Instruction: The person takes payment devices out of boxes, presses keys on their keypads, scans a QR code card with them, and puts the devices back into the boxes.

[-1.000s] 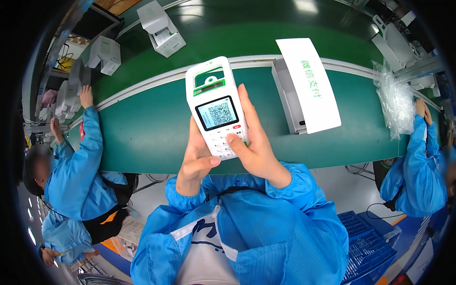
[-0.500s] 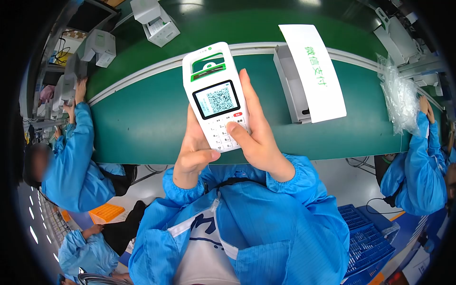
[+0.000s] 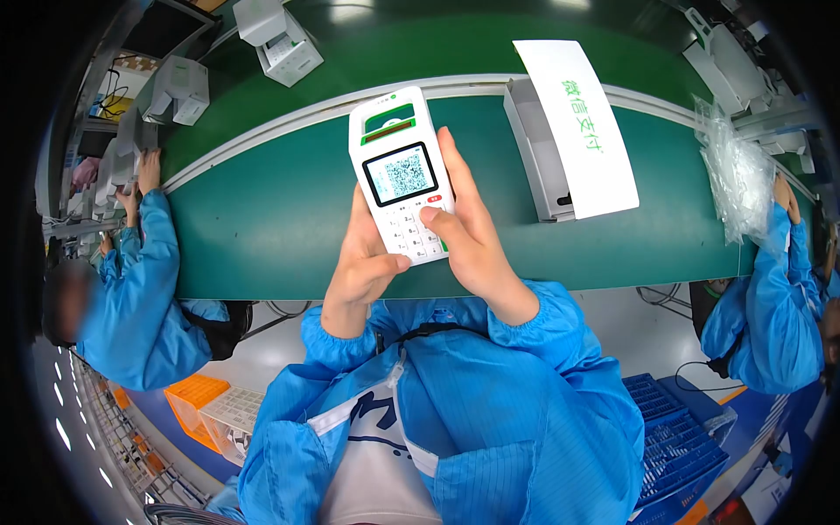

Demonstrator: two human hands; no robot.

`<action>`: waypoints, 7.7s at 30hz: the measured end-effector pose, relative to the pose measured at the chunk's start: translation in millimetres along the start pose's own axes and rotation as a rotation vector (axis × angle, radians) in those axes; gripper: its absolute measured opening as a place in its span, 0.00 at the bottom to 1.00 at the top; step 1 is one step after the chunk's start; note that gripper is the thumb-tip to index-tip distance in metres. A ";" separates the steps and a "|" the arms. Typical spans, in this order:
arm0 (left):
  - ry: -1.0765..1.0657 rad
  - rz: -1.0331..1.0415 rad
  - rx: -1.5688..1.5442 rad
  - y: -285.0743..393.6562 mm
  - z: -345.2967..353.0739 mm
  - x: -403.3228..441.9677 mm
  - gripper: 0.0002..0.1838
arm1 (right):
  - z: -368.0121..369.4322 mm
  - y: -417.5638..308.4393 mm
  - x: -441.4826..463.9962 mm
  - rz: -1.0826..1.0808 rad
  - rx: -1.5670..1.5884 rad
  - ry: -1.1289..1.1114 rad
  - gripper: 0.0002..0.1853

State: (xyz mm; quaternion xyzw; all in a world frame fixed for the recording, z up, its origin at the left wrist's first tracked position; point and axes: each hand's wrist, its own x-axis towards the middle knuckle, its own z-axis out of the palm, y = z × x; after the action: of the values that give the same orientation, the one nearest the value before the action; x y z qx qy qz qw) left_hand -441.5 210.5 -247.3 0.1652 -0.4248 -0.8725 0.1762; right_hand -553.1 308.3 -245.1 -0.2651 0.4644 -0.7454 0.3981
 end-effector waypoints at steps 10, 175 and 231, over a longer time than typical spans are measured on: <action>0.026 0.004 -0.004 -0.5 -2.1 2.2 0.57 | -1.9 8.7 3.0 0.006 -0.011 0.011 0.39; 0.074 0.032 0.209 -27.1 -22.0 11.5 0.25 | -42.5 26.2 -10.5 0.304 0.298 -0.052 0.38; 0.515 0.480 0.890 -29.6 -125.6 181.4 0.31 | -121.6 99.8 242.5 -0.906 -1.522 0.093 0.24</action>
State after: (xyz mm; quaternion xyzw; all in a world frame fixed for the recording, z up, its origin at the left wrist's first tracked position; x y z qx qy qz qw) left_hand -551.6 60.6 -369.5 0.3296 -0.7207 -0.4763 0.3809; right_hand -743.0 138.1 -381.2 -0.5859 0.7003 -0.3306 -0.2387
